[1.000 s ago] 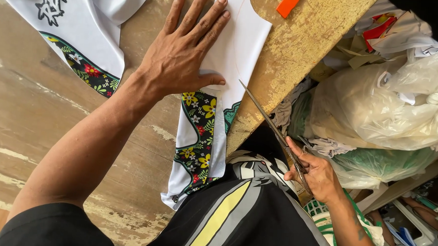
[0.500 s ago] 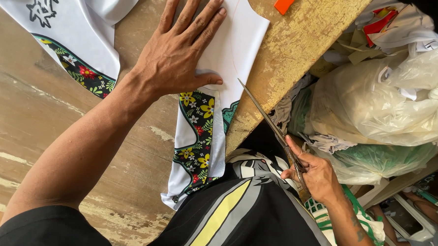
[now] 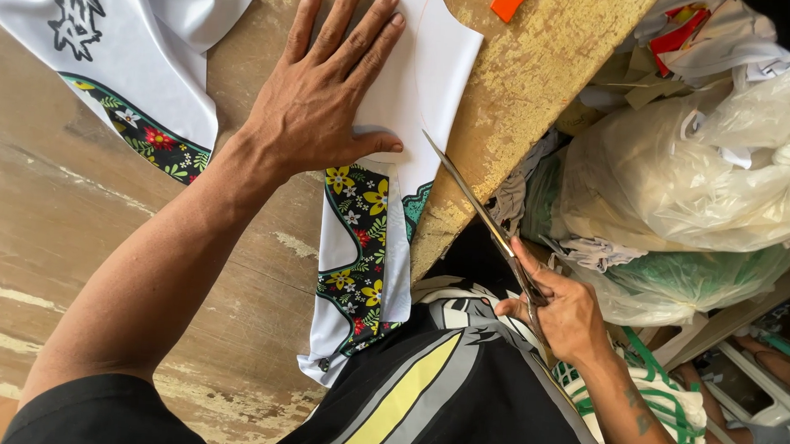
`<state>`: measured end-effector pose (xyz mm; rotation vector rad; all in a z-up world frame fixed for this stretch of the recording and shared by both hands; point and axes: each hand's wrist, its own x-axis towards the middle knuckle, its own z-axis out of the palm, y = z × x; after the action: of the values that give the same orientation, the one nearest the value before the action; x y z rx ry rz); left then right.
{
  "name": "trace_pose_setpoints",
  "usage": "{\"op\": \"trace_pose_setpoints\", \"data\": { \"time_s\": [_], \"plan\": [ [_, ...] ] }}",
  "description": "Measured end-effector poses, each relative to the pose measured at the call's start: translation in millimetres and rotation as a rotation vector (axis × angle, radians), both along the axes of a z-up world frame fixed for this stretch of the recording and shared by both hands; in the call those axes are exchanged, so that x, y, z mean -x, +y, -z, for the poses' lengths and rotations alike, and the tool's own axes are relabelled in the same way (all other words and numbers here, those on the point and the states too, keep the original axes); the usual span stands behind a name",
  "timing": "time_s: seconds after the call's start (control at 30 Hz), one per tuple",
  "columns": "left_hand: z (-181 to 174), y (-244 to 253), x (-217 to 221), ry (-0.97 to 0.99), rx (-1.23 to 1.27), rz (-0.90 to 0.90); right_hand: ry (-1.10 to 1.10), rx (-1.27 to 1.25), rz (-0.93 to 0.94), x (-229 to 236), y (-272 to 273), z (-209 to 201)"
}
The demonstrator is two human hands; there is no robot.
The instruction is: The person uses shears to cut a white jersey with floral patterns on a wooden table. They trim the edges, unfold the jersey to display the front and back, and then fold it before placing it aside.
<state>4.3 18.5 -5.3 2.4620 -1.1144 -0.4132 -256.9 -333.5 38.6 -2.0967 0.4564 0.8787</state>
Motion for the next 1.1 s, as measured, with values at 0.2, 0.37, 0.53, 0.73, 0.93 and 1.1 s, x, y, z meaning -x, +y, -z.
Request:
{"op": "trace_pose_setpoints", "data": {
  "time_s": [0.2,0.37,0.53,0.73,0.93,1.1],
  "plan": [
    [5,1,-1,-0.024,0.046,0.007,0.101,0.063,0.046,-2,15,0],
    [4,4,-2,0.007,-0.01,0.001,-0.147,0.162,-0.094,21,23,5],
    [4,5,-6,-0.012,-0.022,0.011,-0.222,0.149,-0.05,20,35,13],
    [2,4,-6,-0.024,-0.075,0.02,0.143,0.057,0.144,9,58,1],
    [1,1,-7,-0.026,-0.084,0.014,0.077,0.081,0.27,20,89,4],
    [8,4,-3,-0.077,-0.117,-0.015,-0.056,-0.204,0.475,22,116,9]
  ]
}}
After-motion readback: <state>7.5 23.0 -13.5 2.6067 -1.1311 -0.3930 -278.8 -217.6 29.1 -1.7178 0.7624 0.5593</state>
